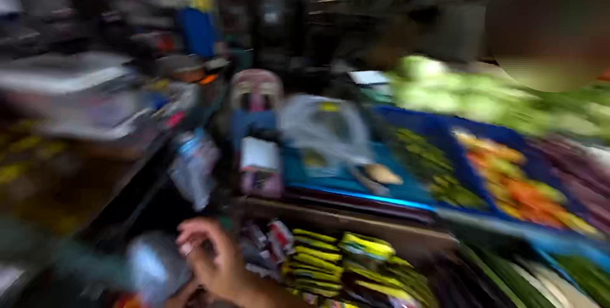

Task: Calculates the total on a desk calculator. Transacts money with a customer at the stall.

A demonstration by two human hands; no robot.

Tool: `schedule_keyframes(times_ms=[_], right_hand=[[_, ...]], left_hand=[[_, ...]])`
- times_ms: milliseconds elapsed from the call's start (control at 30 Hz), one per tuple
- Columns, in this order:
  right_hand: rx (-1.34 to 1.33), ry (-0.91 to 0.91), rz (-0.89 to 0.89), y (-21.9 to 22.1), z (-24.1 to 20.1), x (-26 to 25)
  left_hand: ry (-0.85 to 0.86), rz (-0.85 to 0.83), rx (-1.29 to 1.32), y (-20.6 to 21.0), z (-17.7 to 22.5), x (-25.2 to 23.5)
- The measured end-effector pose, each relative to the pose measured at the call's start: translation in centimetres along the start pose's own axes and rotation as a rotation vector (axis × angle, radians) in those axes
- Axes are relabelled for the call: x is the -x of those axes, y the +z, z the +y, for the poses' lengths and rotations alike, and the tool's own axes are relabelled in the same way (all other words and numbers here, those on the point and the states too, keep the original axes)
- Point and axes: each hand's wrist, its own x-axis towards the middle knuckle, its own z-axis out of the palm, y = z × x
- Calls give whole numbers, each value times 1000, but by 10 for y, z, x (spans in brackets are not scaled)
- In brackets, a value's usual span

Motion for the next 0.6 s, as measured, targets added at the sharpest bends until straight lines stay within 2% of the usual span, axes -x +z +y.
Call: schedule_keyframes(times_ms=[67,100,233,300,367,500,600], right_hand=[[-35,144,-168,37,29,22],[-44,188,-260,53,40,34],[-10,219,-634,98,67,79],[49,184,-814,116,72,93],[106,139,-1031,133,76,103],[190,66,-1492,176,72,120],[304,73,-1720,217,72,126]], left_hand=[[-155,41,-71,4,-36,45],[-177,176,-110,6,-54,71],[-213,997,-331,15,-115,166],[-277,1296,-402,8,-135,201],[-353,1520,-480,-1,-154,226],[-511,1751,-547,-23,-178,262],[-693,1764,-533,-42,-199,288]])
